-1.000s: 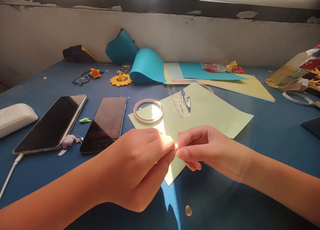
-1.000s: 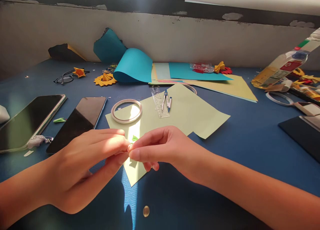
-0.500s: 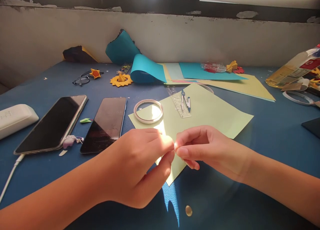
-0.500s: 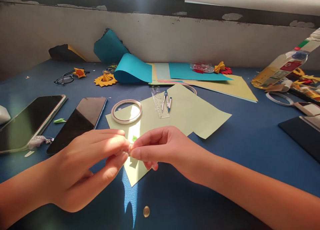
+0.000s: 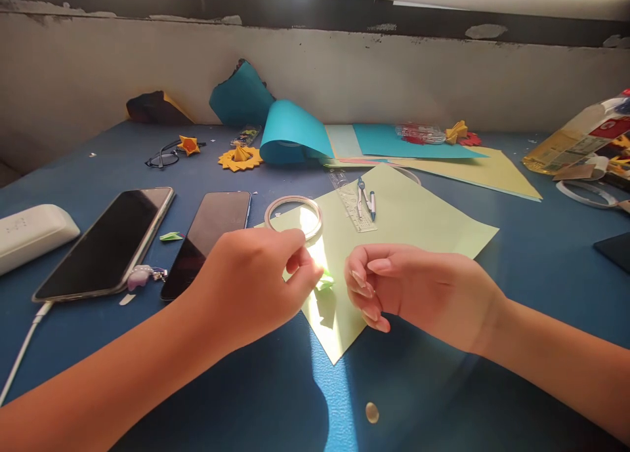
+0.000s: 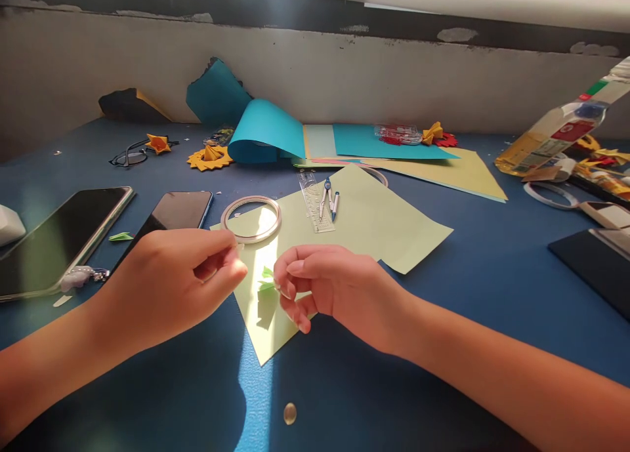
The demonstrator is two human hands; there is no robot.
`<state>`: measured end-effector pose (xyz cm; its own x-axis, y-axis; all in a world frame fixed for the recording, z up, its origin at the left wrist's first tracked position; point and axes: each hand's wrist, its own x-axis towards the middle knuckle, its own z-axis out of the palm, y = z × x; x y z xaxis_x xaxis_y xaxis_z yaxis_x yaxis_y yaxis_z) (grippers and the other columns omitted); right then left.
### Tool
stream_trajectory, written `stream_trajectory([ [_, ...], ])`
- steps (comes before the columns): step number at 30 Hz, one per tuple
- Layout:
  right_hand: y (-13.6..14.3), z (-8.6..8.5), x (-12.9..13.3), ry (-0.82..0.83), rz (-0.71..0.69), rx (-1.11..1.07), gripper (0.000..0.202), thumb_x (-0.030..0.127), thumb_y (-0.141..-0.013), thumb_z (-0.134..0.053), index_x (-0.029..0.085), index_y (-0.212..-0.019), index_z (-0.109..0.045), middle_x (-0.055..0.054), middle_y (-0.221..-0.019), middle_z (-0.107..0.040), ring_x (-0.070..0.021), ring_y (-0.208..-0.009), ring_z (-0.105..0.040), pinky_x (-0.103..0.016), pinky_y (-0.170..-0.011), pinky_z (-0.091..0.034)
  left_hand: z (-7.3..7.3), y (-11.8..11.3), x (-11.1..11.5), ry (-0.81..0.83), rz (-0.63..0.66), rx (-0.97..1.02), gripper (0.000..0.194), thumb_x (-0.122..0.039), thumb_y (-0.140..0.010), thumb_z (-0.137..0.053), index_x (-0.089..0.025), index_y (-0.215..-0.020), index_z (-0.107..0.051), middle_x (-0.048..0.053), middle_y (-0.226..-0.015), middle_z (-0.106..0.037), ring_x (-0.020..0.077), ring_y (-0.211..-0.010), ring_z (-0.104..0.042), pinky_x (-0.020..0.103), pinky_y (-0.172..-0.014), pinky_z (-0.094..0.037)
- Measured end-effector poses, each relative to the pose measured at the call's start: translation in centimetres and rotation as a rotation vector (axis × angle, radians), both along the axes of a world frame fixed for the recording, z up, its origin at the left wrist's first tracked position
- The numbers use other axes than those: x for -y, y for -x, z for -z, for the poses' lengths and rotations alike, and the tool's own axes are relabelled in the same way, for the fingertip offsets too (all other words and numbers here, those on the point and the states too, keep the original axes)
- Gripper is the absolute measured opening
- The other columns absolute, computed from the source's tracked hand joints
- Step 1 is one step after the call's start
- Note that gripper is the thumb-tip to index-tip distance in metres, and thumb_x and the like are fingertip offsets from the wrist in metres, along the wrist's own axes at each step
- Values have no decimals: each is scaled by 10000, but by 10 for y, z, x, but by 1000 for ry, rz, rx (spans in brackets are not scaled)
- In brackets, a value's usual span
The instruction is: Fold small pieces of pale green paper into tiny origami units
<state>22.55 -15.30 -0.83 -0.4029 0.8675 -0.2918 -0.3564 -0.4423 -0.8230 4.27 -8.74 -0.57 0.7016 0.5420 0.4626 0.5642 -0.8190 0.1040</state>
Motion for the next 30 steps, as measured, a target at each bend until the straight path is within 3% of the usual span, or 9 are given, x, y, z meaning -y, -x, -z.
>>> stream_trajectory([
  [4, 0, 1, 0, -11, -20, -39, 181, 245, -777, -470, 140, -658, -557, -7, -648, -436, -101, -553, -442, -235, -501, -372, 3, 0, -5, 27, -164, -45, 360, -269, -775, -437, -168, -438, -361, -42, -396, -282, 81, -395, -235, 229, -408, -195],
  [7, 0, 2, 0, -4, -29, -59, 183, 237, -779, -467, 140, -650, -553, -8, -651, -439, -101, -551, -443, -235, -500, -368, 1, -1, -4, 40, -194, 10, 137, -211, -762, -473, -159, -675, -564, -3, -547, -462, 123, -490, -421, 235, -440, -296],
  [10, 0, 2, 0, 4, -31, -54, 174, 239, -780, -468, 139, -667, -557, -6, -648, -437, -98, -549, -437, -232, -503, -363, -2, -2, 1, 74, -65, 118, 208, -107, -762, -458, -155, -881, -622, 36, -712, -541, 154, -653, -515, 252, -525, -392],
  [13, 1, 3, -1, 7, -22, -29, 154, 243, -781, -469, 143, -719, -568, -6, -652, -437, -101, -561, -432, -227, -509, -359, -4, -3, 9, 137, 138, 265, 226, -67, -773, -472, -148, -896, -644, 45, -751, -543, 128, -666, -504, 241, -542, -417],
  [16, 0, 3, -2, -4, -4, -5, 149, 237, -783, -461, 148, -759, -579, -6, -670, -439, -99, -563, -431, -225, -512, -353, -4, -2, 14, 159, 257, 324, 265, -35, -759, -490, -158, -938, -642, 50, -776, -540, 112, -642, -478, 242, -538, -418],
  [25, -3, 0, 0, -44, 120, 64, 234, 217, -810, -427, 152, -813, -652, -6, -647, -447, -91, -550, -431, -225, -522, -361, -6, -2, 12, 69, 296, 361, 296, -9, -740, -468, -194, -886, -645, 46, -745, -555, 116, -590, -448, 268, -533, -430],
  [30, -1, -1, -1, -82, 160, 90, 247, 218, -810, -424, 157, -805, -664, -8, -628, -456, -92, -542, -431, -227, -521, -361, -4, -1, 13, 138, 275, 396, 289, -34, -758, -463, -197, -903, -653, 43, -780, -546, 120, -647, -499, 257, -548, -431],
])
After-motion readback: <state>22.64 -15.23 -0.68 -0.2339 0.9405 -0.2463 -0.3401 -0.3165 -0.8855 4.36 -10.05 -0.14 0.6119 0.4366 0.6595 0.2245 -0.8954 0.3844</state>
